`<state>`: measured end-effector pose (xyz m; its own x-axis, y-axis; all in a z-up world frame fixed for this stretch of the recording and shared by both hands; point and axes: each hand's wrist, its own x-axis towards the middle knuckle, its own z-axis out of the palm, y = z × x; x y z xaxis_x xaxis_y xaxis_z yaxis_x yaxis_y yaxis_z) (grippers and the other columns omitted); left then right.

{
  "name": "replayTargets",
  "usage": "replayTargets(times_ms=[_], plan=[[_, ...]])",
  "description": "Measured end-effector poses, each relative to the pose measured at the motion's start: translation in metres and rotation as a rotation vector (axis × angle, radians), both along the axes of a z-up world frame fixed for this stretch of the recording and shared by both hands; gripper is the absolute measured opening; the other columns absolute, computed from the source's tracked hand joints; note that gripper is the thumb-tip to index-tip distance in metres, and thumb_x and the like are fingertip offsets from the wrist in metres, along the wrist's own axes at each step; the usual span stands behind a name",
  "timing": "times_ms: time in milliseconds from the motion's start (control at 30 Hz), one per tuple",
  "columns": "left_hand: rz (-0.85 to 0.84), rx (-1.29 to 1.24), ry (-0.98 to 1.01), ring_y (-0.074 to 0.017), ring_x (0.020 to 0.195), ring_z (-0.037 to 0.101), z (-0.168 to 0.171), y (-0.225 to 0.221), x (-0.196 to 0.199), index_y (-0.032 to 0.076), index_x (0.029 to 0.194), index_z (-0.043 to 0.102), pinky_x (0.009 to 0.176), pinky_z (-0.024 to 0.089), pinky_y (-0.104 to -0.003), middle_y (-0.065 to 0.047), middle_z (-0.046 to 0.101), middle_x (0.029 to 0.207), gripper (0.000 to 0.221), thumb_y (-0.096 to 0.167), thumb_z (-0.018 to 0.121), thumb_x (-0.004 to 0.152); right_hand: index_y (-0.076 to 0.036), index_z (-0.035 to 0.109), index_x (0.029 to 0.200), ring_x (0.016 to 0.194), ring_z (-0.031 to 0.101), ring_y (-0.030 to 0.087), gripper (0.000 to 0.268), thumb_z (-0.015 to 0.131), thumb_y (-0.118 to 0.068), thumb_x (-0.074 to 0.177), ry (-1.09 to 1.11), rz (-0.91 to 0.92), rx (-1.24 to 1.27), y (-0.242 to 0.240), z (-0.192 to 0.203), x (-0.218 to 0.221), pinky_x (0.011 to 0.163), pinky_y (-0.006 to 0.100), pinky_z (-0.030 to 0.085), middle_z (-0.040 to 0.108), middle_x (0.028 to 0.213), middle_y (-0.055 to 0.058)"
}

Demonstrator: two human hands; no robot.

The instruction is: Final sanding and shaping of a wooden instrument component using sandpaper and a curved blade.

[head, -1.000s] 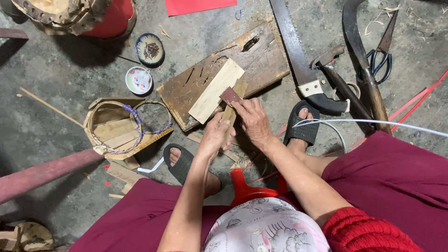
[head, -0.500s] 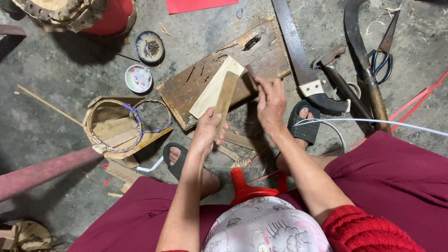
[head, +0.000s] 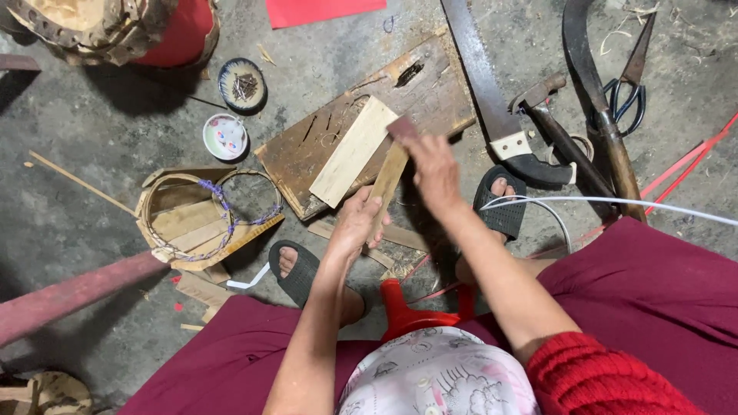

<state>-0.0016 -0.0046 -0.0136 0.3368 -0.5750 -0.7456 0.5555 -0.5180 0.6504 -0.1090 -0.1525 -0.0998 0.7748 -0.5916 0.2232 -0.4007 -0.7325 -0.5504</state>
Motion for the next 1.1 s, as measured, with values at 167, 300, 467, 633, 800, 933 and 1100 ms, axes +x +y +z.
replayTargets(times_ms=[167, 300, 467, 633, 800, 933, 1100], plan=[[-0.011, 0.015, -0.015, -0.0168, 0.033, 0.051, 0.003, -0.002, 0.004, -0.004, 0.129, 0.056, 0.021, 0.041, -0.025, -0.020, 0.063, 0.067, 0.031, 0.009, 0.044, 0.103, -0.008, 0.072, 0.119, 0.084, 0.051, 0.030, 0.055, 0.063, 0.018, 0.071, 0.052, -0.066, 0.144, 0.013, 0.002, 0.001, 0.077, 0.045, 0.051, 0.055, 0.087, 0.007], [-0.009, 0.007, 0.013, -0.0154, 0.033, 0.050, 0.002, -0.003, 0.003, -0.005, 0.130, 0.055, 0.021, 0.040, -0.024, -0.019, 0.061, 0.065, 0.032, 0.009, 0.043, 0.103, -0.007, 0.069, 0.118, 0.090, 0.053, 0.031, 0.065, 0.071, 0.020, 0.059, 0.054, 0.046, 0.068, 0.022, 0.030, 0.009, 0.076, 0.041, 0.052, 0.061, 0.100, 0.011], [-0.014, 0.008, -0.010, -0.0151, 0.033, 0.050, 0.011, -0.002, 0.005, -0.006, 0.130, 0.055, 0.021, 0.039, -0.024, -0.018, 0.061, 0.065, 0.032, 0.009, 0.043, 0.103, -0.013, 0.069, 0.116, 0.091, 0.052, 0.026, 0.060, 0.073, 0.015, 0.064, 0.056, -0.043, 0.028, 0.009, -0.007, 0.015, 0.078, 0.037, 0.052, 0.058, 0.098, 0.004], [-0.003, 0.002, 0.008, -0.0146, 0.033, 0.050, 0.012, -0.001, 0.009, -0.007, 0.131, 0.053, 0.022, 0.040, -0.024, -0.018, 0.060, 0.065, 0.034, 0.008, 0.043, 0.103, -0.009, 0.071, 0.117, 0.087, 0.051, 0.025, 0.055, 0.067, 0.020, 0.071, 0.077, -0.035, 0.115, 0.033, 0.016, 0.015, 0.067, 0.033, 0.053, 0.056, 0.089, 0.004], [-0.026, 0.001, -0.022, -0.0149, 0.033, 0.050, 0.009, -0.001, 0.007, -0.008, 0.130, 0.055, 0.021, 0.040, -0.024, -0.019, 0.061, 0.065, 0.034, 0.008, 0.043, 0.103, -0.004, 0.067, 0.120, 0.097, 0.057, 0.037, 0.056, 0.065, 0.022, 0.071, 0.048, -0.077, 0.153, 0.010, 0.063, 0.023, 0.076, 0.046, 0.053, 0.059, 0.097, 0.014], [-0.024, -0.001, -0.029, -0.0152, 0.033, 0.050, 0.018, -0.006, 0.008, -0.008, 0.129, 0.055, 0.021, 0.039, -0.024, -0.019, 0.061, 0.065, 0.034, 0.008, 0.044, 0.102, -0.006, 0.069, 0.118, 0.089, 0.053, 0.024, 0.048, 0.061, 0.020, 0.079, 0.114, -0.045, 0.114, 0.034, 0.002, 0.016, 0.066, 0.032, 0.051, 0.057, 0.094, 0.005], [-0.040, 0.023, -0.041, -0.0156, 0.033, 0.051, 0.009, -0.001, 0.007, -0.007, 0.130, 0.055, 0.021, 0.041, -0.024, -0.020, 0.062, 0.066, 0.034, 0.010, 0.044, 0.103, -0.008, 0.067, 0.115, 0.085, 0.051, 0.028, 0.046, 0.060, 0.019, 0.079, 0.015, -0.086, 0.089, 0.009, -0.019, 0.016, 0.073, 0.039, 0.049, 0.050, 0.088, 0.005]])
